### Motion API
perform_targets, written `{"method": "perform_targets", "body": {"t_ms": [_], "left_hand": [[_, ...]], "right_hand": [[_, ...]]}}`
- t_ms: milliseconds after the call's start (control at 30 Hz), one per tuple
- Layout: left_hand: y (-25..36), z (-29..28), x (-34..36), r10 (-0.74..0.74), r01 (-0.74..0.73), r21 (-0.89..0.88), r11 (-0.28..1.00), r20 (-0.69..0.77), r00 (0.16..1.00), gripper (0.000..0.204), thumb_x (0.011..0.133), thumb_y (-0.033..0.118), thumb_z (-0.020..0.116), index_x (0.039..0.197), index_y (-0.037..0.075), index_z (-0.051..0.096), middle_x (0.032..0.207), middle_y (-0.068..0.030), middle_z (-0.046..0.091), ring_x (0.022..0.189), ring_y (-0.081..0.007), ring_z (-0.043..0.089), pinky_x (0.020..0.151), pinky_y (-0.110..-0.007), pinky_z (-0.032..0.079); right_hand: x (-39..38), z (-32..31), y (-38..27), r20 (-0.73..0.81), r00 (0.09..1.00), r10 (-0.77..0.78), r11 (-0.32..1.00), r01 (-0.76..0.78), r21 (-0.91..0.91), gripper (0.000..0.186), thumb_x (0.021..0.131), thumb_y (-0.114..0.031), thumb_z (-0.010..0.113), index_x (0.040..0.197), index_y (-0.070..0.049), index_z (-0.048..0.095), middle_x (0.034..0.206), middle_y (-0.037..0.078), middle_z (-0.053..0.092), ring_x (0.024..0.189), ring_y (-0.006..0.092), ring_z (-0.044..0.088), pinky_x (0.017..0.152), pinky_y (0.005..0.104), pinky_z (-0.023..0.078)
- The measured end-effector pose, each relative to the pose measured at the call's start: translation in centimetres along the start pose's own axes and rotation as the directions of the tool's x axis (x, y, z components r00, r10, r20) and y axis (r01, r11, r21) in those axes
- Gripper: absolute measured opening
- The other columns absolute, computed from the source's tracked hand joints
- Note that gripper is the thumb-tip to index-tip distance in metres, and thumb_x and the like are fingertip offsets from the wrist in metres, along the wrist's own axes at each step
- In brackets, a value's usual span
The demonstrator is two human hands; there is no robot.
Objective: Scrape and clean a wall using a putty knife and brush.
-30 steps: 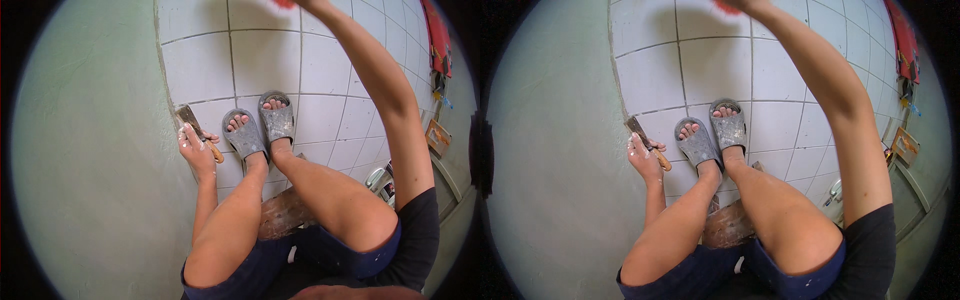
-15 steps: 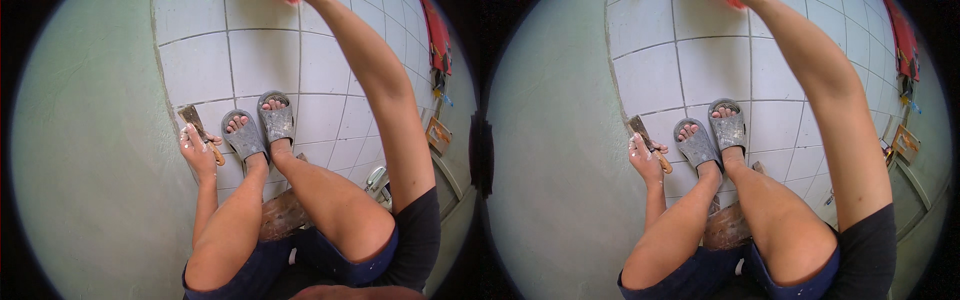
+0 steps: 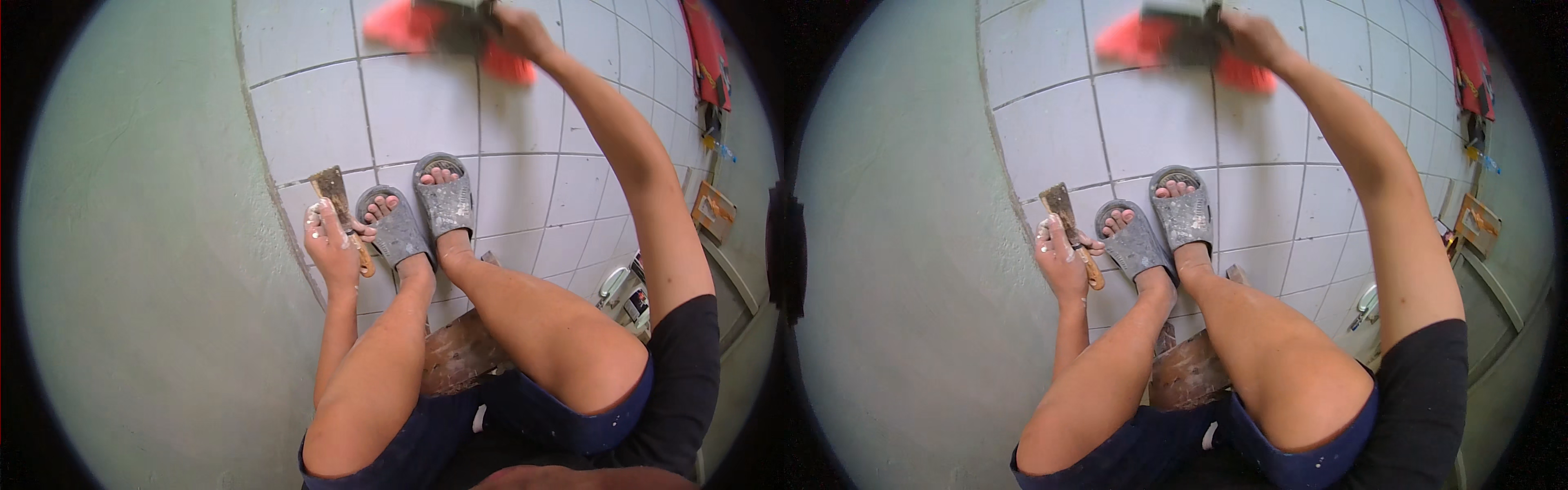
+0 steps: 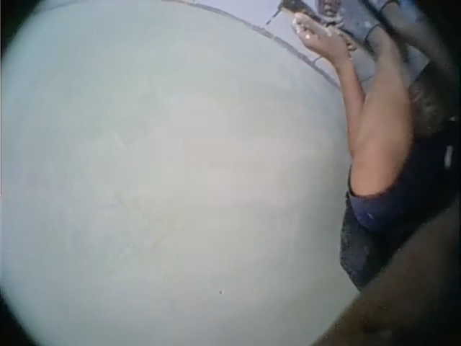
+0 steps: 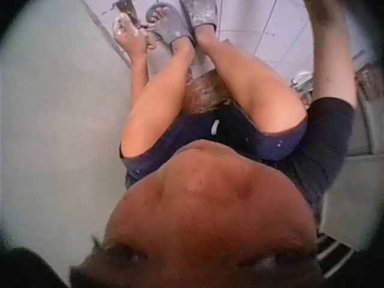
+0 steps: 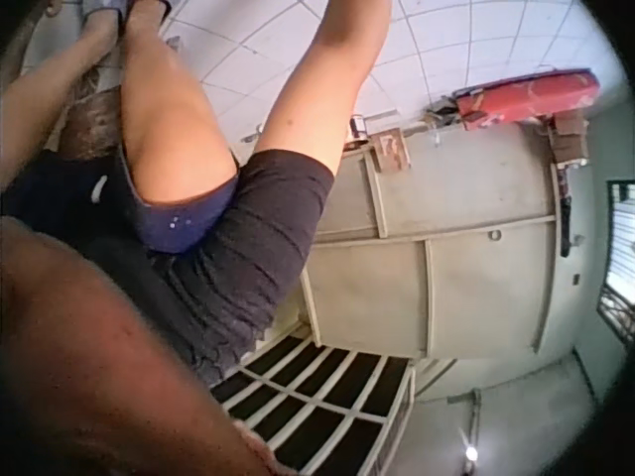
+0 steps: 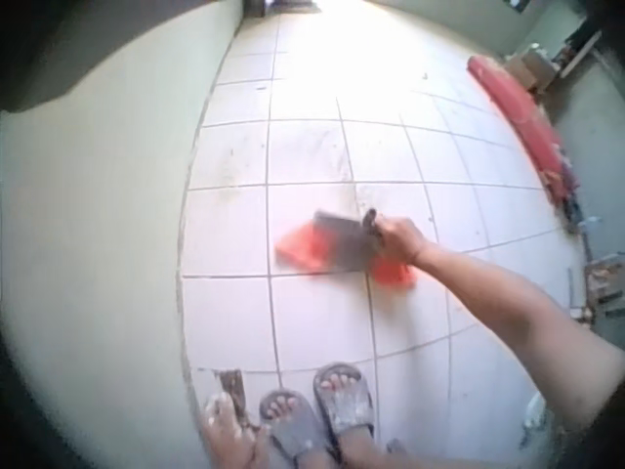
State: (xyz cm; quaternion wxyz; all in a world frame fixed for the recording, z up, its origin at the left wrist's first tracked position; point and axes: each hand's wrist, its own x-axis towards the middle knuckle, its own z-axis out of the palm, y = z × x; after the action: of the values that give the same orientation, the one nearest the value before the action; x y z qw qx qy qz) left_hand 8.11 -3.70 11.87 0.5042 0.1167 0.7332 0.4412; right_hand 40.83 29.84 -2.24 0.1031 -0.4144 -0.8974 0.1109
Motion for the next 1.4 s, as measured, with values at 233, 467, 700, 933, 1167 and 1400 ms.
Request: {"method": "perform_targets", "body": {"t_ms": [233,467,700,933,1167,1400], "left_hand": [[0.2,0.2,0.3,0.081,-0.082,0.076,0.994,0.016,0.997,0.031,0.111,0.028,0.045,0.090,0.004,0.050,0.065,-0.0052,0.058,0.052,-0.0101,0.057,0.049,-0.025,0.048],[-0.5,0.4,0.2,0.045,-0.052,0.119,0.992,0.065,0.997,0.029,0.111,0.027,0.046,0.091,0.005,0.052,0.068,-0.0029,0.059,0.055,-0.0080,0.057,0.051,-0.023,0.046],[-0.2,1.4,0.2,0.051,-0.057,0.164,0.985,0.041,0.998,0.031,0.110,0.027,0.044,0.088,0.007,0.051,0.063,-0.0047,0.058,0.051,-0.0113,0.055,0.049,-0.026,0.045],[0.4,1.9,0.7,0.061,-0.076,0.122,0.990,0.125,0.990,0.028,0.110,0.026,0.047,0.091,0.007,0.052,0.070,-0.0002,0.057,0.055,-0.0048,0.055,0.049,-0.021,0.045],[-0.6,1.6,0.0,-0.032,-0.008,0.240,0.971,0.165,0.986,0.030,0.110,0.029,0.046,0.091,0.007,0.052,0.070,-0.0014,0.058,0.057,-0.0065,0.056,0.051,-0.022,0.046],[-0.5,2.0,-0.6,-0.041,-0.007,0.324,0.946,0.140,0.989,0.032,0.110,0.032,0.046,0.092,0.007,0.053,0.067,-0.0030,0.058,0.053,-0.0085,0.054,0.049,-0.024,0.045]], "right_hand": [[3.3,-5.9,-1.7,-0.272,0.957,0.099,0.990,-0.066,0.126,0.024,0.084,-0.021,0.074,0.101,-0.006,0.066,0.082,0.021,0.068,0.071,0.0429,0.066,0.060,0.0463,0.054],[-14.5,-0.9,-11.1,0.171,0.978,-0.119,0.920,0.044,0.389,0.020,0.081,-0.015,0.075,0.098,-0.011,0.066,0.081,0.014,0.067,0.070,0.0359,0.067,0.060,0.0439,0.054],[-2.8,-2.9,1.5,-0.286,0.874,0.393,0.919,-0.372,0.128,0.027,0.084,-0.020,0.071,0.106,-0.006,0.066,0.089,0.024,0.070,0.078,0.0460,0.067,0.065,0.0496,0.056],[-24.6,-9.7,5.2,-0.686,0.273,0.675,0.520,-0.835,0.179,0.044,0.085,-0.039,0.075,0.101,0.002,0.072,0.096,0.022,0.075,0.088,0.0399,0.073,0.079,0.0474,0.055],[-48.3,-8.5,-3.1,-0.408,-0.703,0.582,-0.768,-0.640,0.007,0.041,0.083,-0.033,0.073,0.100,0.004,0.071,0.098,0.024,0.074,0.091,0.0387,0.075,0.083,0.0479,0.059],[-25.5,-0.7,-0.5,-0.234,-0.276,0.932,-0.192,-0.925,0.328,0.021,0.076,-0.009,0.067,0.094,0.003,0.067,0.094,0.020,0.074,0.088,0.0385,0.073,0.079,0.0458,0.058]]}}
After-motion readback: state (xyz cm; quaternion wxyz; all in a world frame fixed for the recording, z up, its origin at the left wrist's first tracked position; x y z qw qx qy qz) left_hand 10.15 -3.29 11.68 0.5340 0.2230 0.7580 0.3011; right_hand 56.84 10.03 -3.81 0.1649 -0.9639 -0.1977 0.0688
